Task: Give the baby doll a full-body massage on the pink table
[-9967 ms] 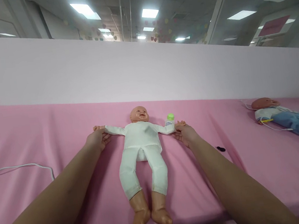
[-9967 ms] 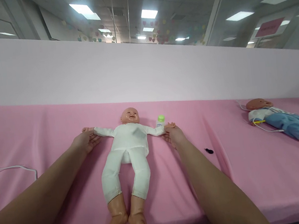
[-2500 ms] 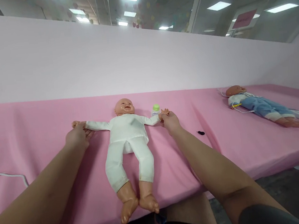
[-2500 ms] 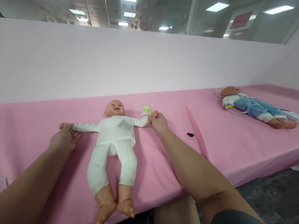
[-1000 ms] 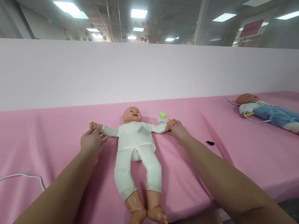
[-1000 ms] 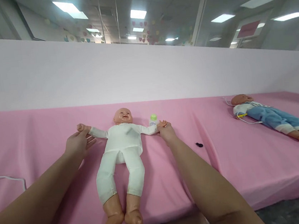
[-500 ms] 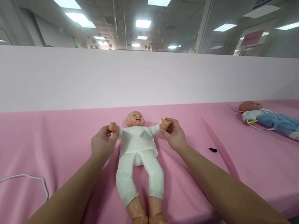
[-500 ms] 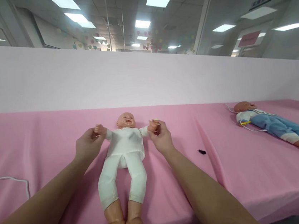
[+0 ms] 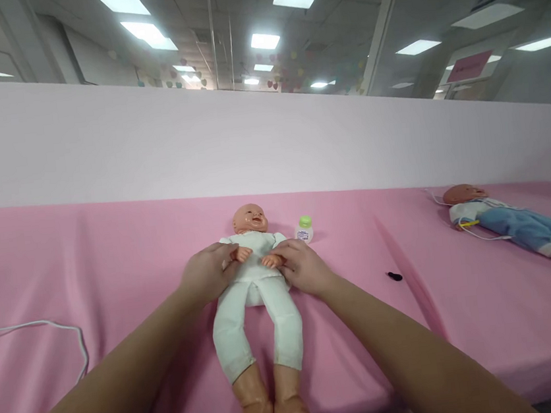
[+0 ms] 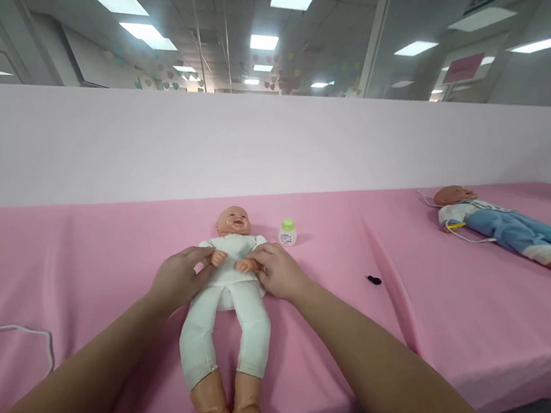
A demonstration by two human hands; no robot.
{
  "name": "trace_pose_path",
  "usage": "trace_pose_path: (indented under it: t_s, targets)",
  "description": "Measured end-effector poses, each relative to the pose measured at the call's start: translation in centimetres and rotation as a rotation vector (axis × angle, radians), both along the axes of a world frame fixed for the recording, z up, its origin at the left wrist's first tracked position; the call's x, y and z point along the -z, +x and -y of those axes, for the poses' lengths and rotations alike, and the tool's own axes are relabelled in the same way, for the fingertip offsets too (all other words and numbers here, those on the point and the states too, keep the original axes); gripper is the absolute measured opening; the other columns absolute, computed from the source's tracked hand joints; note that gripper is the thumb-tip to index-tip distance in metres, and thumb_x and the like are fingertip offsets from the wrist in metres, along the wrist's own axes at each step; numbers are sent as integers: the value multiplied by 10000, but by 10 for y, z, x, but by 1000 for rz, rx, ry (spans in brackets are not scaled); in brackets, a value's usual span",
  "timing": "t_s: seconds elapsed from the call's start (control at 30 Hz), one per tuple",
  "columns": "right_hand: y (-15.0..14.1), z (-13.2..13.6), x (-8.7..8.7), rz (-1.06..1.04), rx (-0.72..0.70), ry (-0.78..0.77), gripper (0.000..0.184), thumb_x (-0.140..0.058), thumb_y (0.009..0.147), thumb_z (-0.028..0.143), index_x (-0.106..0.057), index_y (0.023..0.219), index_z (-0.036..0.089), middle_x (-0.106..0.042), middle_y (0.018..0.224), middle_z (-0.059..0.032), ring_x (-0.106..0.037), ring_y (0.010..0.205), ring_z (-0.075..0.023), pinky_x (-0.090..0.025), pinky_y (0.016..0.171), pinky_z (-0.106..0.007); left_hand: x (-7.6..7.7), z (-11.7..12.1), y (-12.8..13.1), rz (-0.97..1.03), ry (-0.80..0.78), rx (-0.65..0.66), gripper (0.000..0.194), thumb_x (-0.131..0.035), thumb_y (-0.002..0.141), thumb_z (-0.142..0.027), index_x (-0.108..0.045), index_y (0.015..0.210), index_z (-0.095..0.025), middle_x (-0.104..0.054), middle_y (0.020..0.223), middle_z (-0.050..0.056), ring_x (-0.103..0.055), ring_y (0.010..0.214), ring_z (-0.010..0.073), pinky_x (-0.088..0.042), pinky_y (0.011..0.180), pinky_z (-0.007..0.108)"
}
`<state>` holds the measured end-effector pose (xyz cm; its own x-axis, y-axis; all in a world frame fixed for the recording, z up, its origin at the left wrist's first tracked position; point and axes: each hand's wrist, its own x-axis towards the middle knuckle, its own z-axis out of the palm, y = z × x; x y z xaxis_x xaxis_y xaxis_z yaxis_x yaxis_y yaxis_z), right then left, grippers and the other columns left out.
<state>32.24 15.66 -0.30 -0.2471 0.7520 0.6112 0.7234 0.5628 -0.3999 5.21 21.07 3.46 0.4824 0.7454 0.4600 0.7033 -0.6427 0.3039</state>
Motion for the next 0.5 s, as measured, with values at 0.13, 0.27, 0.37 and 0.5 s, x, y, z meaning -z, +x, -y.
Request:
trace_pose_path:
  t_s: [0.13, 0.27, 0.37, 0.5]
  targets:
    - [22, -7, -2, -391, 135, -59, 447, -672, 860, 181, -646, 1295, 284, -706, 1303, -51, -688, 1081, -239, -594, 934, -420, 6, -16, -12, 476, -200, -181, 317, -674, 910, -503, -756, 1129, -289, -790, 1084, 16, -728, 994, 255, -555, 866, 332]
    - [56, -20, 4, -733, 434, -193, 631, -782, 801, 283, -553, 1388, 274, -726, 1229, -60, -729, 980, -226, -629, 879, -390, 12, -39, -27, 969, -382, -293, 334, -745, 865, -520, -738, 988, -210, -768, 1041, 63, -734, 995, 256, -598, 865, 337]
    - [76, -28, 12, -1041, 523, -391, 564, -818, 766, 262, -594, 1284, 239, -746, 1116, -66, -747, 936, -218, -658, 824, -349, 15, -52, -34, 1205, -605, -427, 287, -766, 874, -413, -712, 1040, -184, -750, 1085, 91, -759, 931, 255, -623, 847, 362]
    - [86, -32, 20, -1189, 469, -585, 259, -785, 761, 179, -669, 991, 161, -765, 981, -120, -771, 883, -233, -678, 763, -323, 19, -65, -36, 1311, -771, -577, 301, -704, 904, -296, -634, 1156, -147, -743, 1035, 131, -771, 838, 273, -643, 749, 381]
